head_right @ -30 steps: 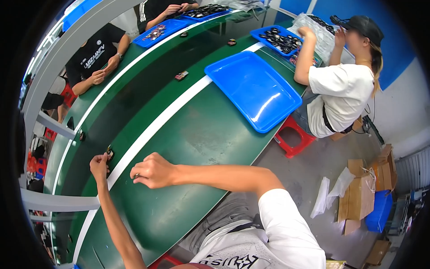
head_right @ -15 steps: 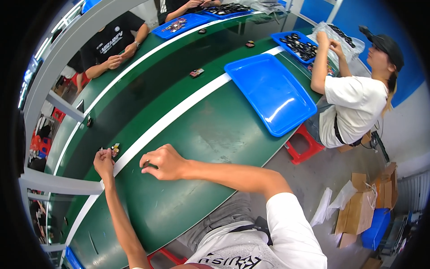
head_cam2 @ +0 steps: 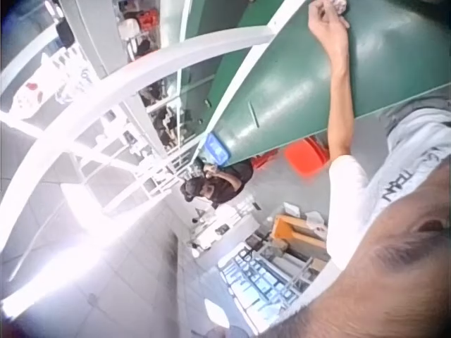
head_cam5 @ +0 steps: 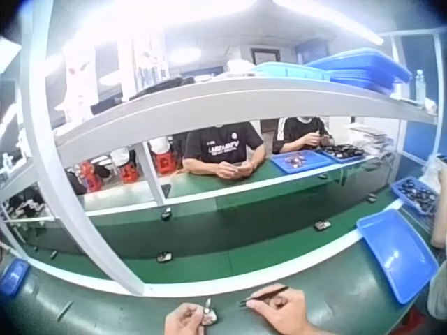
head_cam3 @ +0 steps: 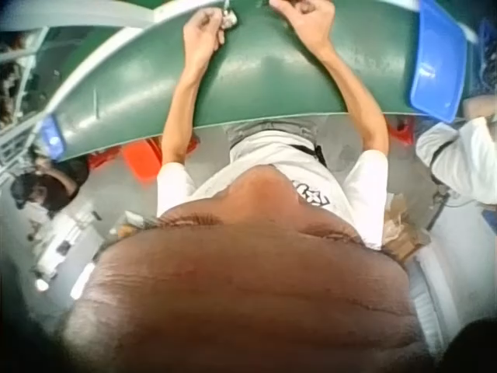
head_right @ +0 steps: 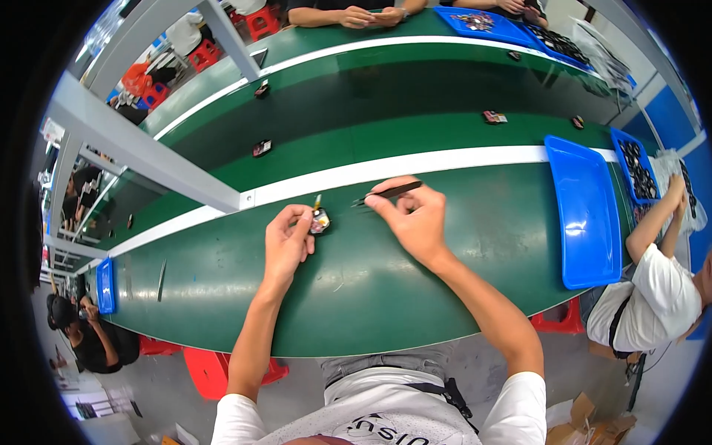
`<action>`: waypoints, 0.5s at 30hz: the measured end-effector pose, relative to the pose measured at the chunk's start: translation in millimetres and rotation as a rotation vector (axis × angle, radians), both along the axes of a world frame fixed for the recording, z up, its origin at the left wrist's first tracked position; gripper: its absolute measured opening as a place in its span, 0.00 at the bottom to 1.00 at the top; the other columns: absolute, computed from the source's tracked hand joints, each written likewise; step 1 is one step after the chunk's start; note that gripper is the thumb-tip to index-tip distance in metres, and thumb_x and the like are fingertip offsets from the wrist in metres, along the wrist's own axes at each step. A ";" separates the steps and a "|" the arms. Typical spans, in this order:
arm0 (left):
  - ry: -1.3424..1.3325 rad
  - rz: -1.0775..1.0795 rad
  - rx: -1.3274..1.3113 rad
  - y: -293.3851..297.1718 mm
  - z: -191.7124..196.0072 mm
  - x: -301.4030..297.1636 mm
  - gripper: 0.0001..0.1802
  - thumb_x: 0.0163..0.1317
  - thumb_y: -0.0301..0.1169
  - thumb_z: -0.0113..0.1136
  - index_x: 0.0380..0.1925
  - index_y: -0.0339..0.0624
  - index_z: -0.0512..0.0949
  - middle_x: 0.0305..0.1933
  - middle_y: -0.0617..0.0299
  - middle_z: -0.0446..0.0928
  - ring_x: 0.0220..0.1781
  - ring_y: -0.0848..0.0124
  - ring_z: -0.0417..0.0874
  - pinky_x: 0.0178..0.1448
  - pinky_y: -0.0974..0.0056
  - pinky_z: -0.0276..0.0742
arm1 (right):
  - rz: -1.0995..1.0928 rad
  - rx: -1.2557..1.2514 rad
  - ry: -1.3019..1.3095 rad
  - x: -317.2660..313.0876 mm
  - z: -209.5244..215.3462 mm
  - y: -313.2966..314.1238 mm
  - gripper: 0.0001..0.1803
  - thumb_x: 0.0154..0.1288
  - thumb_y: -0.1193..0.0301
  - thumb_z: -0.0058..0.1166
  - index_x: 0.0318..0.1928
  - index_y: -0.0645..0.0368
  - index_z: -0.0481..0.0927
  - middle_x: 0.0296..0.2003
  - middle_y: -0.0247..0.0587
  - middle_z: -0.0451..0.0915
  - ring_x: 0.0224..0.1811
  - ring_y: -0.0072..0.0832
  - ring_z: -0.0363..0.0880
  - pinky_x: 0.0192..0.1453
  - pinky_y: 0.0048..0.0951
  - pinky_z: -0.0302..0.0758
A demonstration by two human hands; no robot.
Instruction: Using tweezers to precisely assemble and position small electronic parts onto a circuit board assembly.
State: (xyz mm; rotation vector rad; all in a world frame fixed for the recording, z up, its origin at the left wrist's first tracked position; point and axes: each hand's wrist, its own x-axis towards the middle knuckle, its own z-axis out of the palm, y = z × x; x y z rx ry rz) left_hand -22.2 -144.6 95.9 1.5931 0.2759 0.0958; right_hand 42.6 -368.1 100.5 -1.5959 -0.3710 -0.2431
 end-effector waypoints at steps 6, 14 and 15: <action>0.015 -0.030 -0.057 -5.8 3.1 -6.5 0.11 0.75 0.30 0.59 0.45 0.30 0.80 0.37 0.59 0.82 0.18 0.79 0.76 0.16 0.74 0.64 | 0.118 -0.027 0.071 -6.6 28.4 2.1 0.07 0.60 0.80 0.71 0.37 0.65 0.85 0.33 0.31 0.85 0.21 0.07 0.64 0.24 0.15 0.60; -0.081 -0.064 -0.011 -26.1 1.9 -13.8 0.09 0.74 0.26 0.58 0.45 0.29 0.80 0.28 0.60 0.81 0.19 0.79 0.78 0.19 0.73 0.68 | 0.177 -0.016 0.097 -30.0 1.0 6.1 0.07 0.61 0.81 0.71 0.38 0.66 0.85 0.26 0.28 0.81 0.19 0.06 0.64 0.22 0.14 0.56; -0.086 -0.060 0.017 -27.5 2.4 -14.2 0.08 0.73 0.25 0.58 0.43 0.29 0.81 0.30 0.58 0.82 0.20 0.78 0.78 0.21 0.71 0.69 | 0.178 -0.020 0.110 -30.5 -0.3 7.6 0.07 0.61 0.81 0.71 0.38 0.66 0.85 0.26 0.28 0.81 0.19 0.06 0.64 0.22 0.14 0.56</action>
